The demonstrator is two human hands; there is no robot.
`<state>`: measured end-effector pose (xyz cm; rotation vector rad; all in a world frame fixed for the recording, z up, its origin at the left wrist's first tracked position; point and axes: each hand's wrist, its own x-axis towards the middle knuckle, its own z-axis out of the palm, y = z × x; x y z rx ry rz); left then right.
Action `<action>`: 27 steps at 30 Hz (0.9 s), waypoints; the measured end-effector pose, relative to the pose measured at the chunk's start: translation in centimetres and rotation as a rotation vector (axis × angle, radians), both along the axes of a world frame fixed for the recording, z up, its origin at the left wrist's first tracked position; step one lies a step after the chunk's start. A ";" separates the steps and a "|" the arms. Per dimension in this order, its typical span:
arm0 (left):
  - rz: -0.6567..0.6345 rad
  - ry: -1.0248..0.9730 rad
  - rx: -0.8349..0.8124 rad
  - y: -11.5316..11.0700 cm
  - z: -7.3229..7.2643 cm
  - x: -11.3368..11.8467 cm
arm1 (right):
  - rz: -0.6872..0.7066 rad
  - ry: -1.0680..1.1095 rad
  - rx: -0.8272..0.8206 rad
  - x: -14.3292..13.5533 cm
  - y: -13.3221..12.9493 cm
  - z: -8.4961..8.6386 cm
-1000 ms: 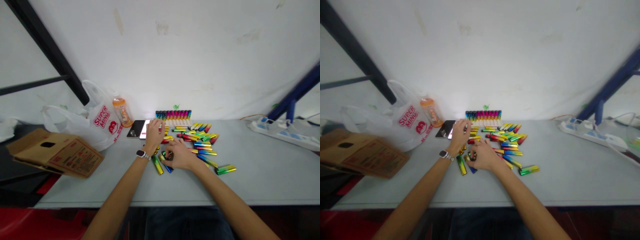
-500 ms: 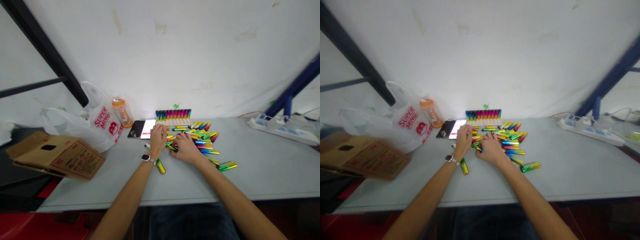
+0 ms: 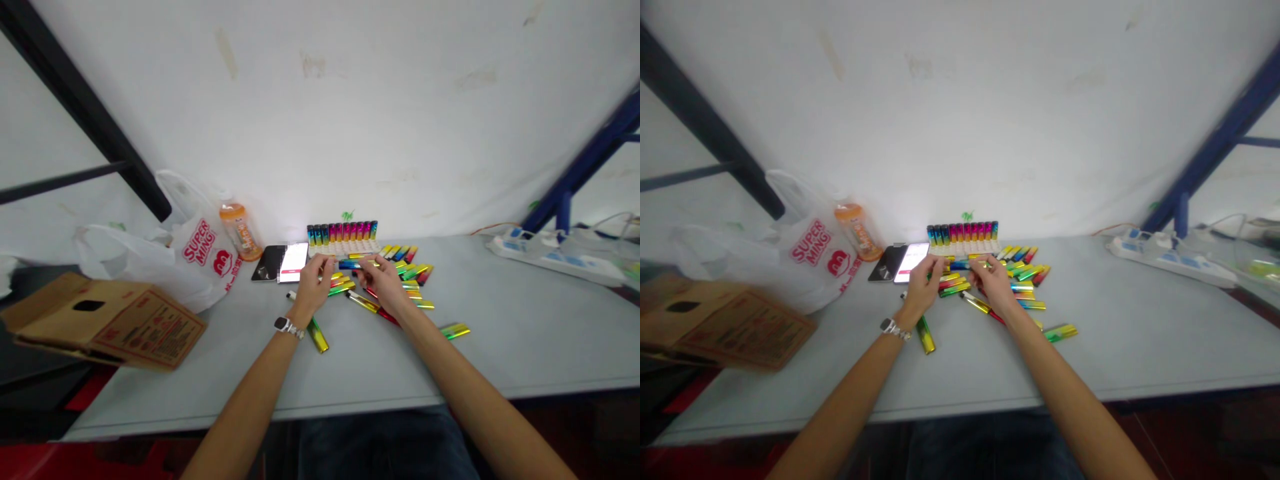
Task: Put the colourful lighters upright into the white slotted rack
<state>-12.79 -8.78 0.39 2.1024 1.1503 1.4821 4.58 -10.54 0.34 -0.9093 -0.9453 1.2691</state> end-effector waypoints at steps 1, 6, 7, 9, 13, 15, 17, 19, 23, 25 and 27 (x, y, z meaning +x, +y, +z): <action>-0.006 -0.004 0.000 0.0 0.0 0.1 | 0.023 0.089 -0.029 0.1 0.0 0.2; -0.063 -0.058 -0.014 -0.1 -0.2 0.6 | 0.199 0.281 -0.112 0.3 -0.3 0.6; -0.075 -0.083 -0.020 -0.1 -0.2 0.8 | 0.244 0.273 -0.108 0.3 -0.4 0.6; -0.094 -0.141 -0.037 -0.2 -0.3 1.0 | 0.332 0.207 -0.080 0.3 -0.7 0.6; -0.147 -0.152 -0.044 -0.3 -0.5 1.3 | 0.421 0.023 0.008 -0.2 -1.2 0.4; -0.177 -0.112 -0.021 -0.4 -0.4 1.4 | 0.427 0.039 0.002 -0.5 -1.3 0.5; -0.180 -0.081 0.006 -0.5 -0.3 1.4 | 0.447 0.104 -0.063 -0.5 -1.4 0.7; -0.158 -0.048 0.027 -0.5 -0.1 1.4 | 0.469 0.157 -0.152 -0.4 -1.4 1.0; -0.131 0.022 0.039 -0.5 -0.2 1.3 | 0.340 0.175 -0.238 -0.1 -1.2 1.2; -0.132 0.038 0.035 -0.5 -0.3 1.2 | 0.228 0.155 -0.243 -0.2 -1.0 0.9; -0.136 0.049 0.034 -0.5 -0.4 1.2 | 0.119 0.134 -0.226 -0.5 -0.7 0.5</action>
